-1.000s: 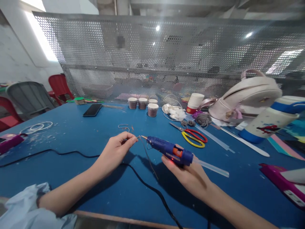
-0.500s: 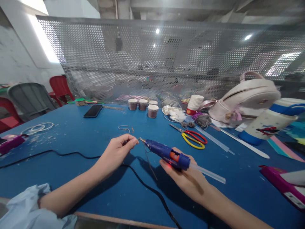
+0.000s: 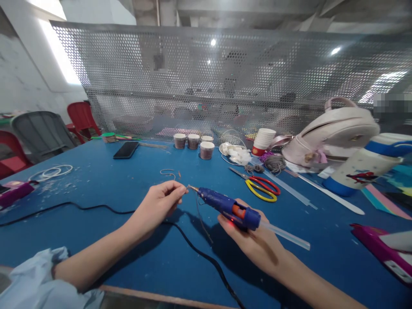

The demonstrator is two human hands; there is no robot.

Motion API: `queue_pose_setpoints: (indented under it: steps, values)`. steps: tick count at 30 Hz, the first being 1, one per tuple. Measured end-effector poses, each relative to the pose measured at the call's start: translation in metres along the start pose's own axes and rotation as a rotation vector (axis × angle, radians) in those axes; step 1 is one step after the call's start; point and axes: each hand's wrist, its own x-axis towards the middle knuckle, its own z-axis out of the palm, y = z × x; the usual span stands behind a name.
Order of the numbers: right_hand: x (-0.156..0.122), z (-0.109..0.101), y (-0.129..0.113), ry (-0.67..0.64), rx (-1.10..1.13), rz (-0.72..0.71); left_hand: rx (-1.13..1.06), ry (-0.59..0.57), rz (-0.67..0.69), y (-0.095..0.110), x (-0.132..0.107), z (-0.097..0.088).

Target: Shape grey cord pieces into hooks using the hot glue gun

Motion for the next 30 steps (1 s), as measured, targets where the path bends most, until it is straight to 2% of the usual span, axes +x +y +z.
queue_pose_setpoints:
  steps: [6, 18, 30]
  values:
    - [0.0026, 0.0002, -0.0048, -0.026, 0.069, -0.01, -0.004, -0.013, -0.007, -0.0011, 0.0005, 0.0]
    - [0.0003, 0.0024, 0.0017, 0.006, 0.022, -0.016, -0.096, -0.026, -0.049, -0.0005, 0.0005, 0.0008]
    - [0.0026, 0.0003, -0.0037, -0.012, 0.022, 0.003, -0.124, -0.042, -0.057, 0.0001, -0.0002, 0.0012]
